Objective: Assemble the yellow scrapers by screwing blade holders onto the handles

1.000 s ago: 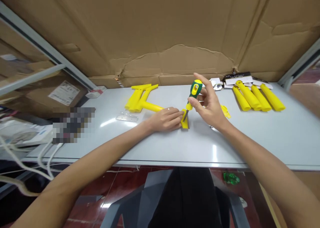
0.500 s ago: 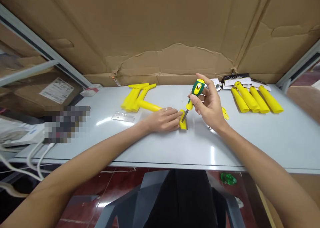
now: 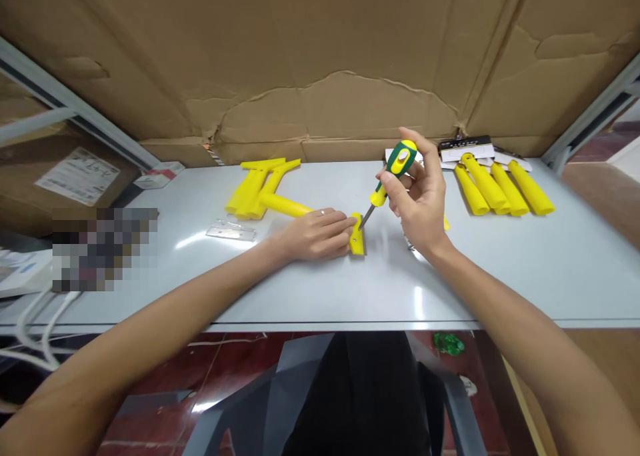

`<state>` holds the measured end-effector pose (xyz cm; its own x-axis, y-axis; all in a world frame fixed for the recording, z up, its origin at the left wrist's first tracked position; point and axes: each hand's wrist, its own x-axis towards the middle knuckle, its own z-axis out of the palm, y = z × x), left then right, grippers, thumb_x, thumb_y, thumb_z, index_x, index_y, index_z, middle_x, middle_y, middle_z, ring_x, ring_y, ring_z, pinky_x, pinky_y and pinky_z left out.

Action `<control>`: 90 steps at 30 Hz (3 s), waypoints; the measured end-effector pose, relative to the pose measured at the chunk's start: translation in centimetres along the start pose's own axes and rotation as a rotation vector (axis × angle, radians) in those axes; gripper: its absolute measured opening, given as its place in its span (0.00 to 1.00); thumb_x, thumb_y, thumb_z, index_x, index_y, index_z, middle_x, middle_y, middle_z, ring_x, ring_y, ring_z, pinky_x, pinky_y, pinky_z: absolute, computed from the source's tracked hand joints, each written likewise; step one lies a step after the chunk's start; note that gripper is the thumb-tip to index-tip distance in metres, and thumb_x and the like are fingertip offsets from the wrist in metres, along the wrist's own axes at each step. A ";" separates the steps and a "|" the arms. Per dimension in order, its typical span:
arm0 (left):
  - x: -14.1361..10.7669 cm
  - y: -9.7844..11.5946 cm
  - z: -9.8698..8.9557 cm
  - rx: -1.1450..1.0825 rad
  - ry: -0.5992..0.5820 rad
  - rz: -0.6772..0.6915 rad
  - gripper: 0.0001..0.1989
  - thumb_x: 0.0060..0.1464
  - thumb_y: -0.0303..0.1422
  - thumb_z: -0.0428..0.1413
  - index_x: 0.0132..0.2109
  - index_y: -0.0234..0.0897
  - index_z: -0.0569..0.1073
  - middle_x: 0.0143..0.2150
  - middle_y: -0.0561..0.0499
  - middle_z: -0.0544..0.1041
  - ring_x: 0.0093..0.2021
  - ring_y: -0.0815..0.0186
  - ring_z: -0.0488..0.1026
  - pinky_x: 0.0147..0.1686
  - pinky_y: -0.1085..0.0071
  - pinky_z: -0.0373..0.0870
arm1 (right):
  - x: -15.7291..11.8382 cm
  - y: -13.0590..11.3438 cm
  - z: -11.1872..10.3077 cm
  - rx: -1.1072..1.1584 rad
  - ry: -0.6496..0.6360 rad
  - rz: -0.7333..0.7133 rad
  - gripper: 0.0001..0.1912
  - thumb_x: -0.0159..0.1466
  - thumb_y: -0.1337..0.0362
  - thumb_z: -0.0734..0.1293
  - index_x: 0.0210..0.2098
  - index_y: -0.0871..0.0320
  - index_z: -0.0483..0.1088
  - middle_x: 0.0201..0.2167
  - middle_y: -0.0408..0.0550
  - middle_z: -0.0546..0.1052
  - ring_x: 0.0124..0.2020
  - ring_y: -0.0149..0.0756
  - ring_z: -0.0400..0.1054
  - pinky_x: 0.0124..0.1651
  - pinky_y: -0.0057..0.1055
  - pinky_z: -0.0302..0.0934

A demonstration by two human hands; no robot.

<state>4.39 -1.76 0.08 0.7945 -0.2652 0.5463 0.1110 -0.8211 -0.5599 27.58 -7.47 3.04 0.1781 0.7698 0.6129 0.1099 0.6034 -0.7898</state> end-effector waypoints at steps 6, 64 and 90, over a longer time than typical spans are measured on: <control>-0.1 -0.1 -0.2 -0.033 -0.015 -0.017 0.12 0.71 0.33 0.56 0.35 0.38 0.72 0.42 0.46 0.84 0.39 0.63 0.78 0.39 0.67 0.77 | 0.7 -0.5 -0.5 0.240 0.052 0.347 0.23 0.60 0.59 0.72 0.54 0.44 0.68 0.34 0.42 0.79 0.21 0.30 0.62 0.18 0.28 0.50; -0.7 -0.2 -0.2 -0.315 -0.159 -0.237 0.05 0.68 0.31 0.55 0.40 0.38 0.72 0.44 0.44 0.81 0.42 0.60 0.78 0.39 0.63 0.78 | -0.6 -1.3 0.7 -0.060 -0.113 0.092 0.31 0.64 0.37 0.76 0.61 0.33 0.65 0.41 0.45 0.75 0.38 0.40 0.73 0.32 0.37 0.72; -0.7 -0.2 0.1 -0.201 -0.126 -0.121 0.08 0.71 0.33 0.54 0.41 0.36 0.73 0.44 0.45 0.81 0.41 0.62 0.77 0.39 0.65 0.76 | 1.3 -0.8 -0.5 0.065 -0.440 -0.133 0.35 0.67 0.47 0.77 0.68 0.38 0.63 0.80 0.39 0.53 0.51 0.39 0.82 0.57 0.44 0.81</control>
<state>3.82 -1.34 -0.24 0.8524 -0.1045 0.5123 0.0983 -0.9303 -0.3534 28.23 -7.07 4.43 -0.2666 0.6915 0.6714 0.0401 0.7040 -0.7091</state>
